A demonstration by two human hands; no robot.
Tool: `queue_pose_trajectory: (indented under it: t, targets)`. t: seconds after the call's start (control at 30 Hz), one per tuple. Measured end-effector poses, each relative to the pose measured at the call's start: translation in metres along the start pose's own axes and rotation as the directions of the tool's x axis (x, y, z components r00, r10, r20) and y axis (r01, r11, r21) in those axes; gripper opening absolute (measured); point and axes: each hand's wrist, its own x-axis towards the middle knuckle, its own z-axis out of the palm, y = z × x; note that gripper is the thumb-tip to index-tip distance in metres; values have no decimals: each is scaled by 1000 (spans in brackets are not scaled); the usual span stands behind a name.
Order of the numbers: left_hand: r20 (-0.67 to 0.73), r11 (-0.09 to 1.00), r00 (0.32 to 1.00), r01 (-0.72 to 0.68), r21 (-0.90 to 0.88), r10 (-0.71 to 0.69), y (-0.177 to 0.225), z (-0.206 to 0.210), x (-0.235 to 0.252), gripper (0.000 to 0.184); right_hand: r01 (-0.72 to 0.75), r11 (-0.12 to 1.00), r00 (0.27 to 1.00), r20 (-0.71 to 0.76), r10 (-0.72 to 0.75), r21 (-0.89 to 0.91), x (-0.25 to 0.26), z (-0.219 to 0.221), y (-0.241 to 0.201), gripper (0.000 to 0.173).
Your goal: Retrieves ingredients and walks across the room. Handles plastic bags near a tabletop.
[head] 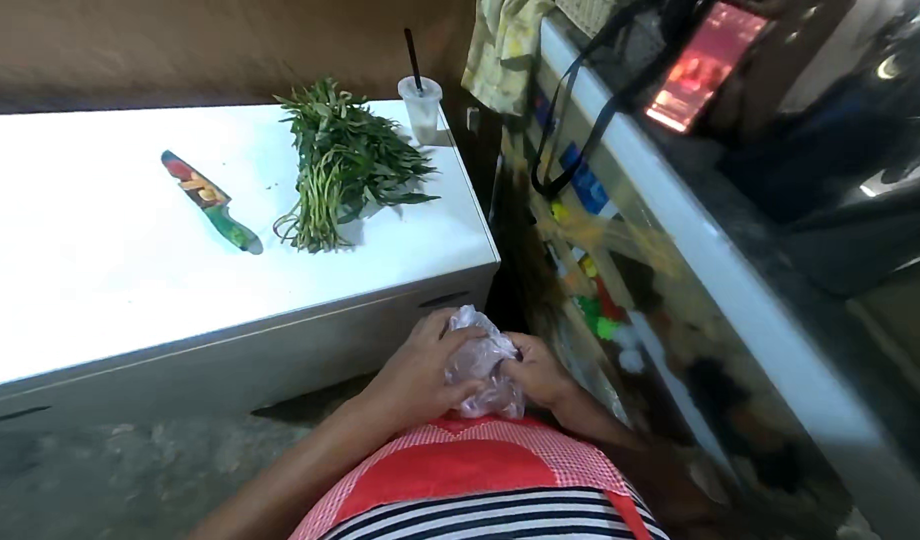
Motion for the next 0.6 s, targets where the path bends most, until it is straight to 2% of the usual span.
queue_pose_trajectory:
  t: [0.07,0.1,0.17,0.23,0.3,0.33,0.37,0.4,0.43,0.47,0.53,0.57,0.6]
  targets:
    - [132,992,990,66,-105,-52,3,3,1,78,18,983,1000,21,-22,183,-2,3,-2,25]
    - [176,983,981,105,-152,-77,5,5,2,79,24,968,999,36,-34,249,-2,4,-1,24]
    - [159,971,981,142,-191,-112,5,9,3,67,55,952,994,75,-82,301,-1,5,2,22]
    - [67,976,992,117,-186,-106,-1,12,1,44,146,972,985,63,-160,185,0,3,3,23]
    - [-59,977,994,82,-198,-95,-7,13,0,26,242,967,969,-38,-245,-76,1,1,0,30]
    - [-100,970,988,92,-225,-117,-8,12,0,23,255,954,959,-85,-271,-158,3,-1,-1,44]
    - [-116,956,982,115,-268,-151,-8,10,1,23,258,945,956,-90,-280,-199,5,-3,-1,65]
    - [-101,937,976,154,-313,-195,-7,9,3,24,270,941,958,-43,-284,-203,7,-4,0,86]
    - [-75,917,971,188,-353,-228,-7,9,4,26,300,932,954,48,-297,-203,8,-3,3,101]
    - [-35,896,969,213,-389,-245,-7,10,4,29,341,917,938,146,-315,-208,10,0,7,102]
    - [98,842,964,263,-470,-246,-17,7,-7,50,354,909,924,234,-303,-222,11,6,11,76]
    - [179,813,952,307,-496,-250,-28,3,-17,64,332,913,935,211,-286,-235,9,5,13,61]
    - [247,773,929,368,-517,-276,-42,0,-32,67,300,922,949,171,-263,-245,7,1,18,50]
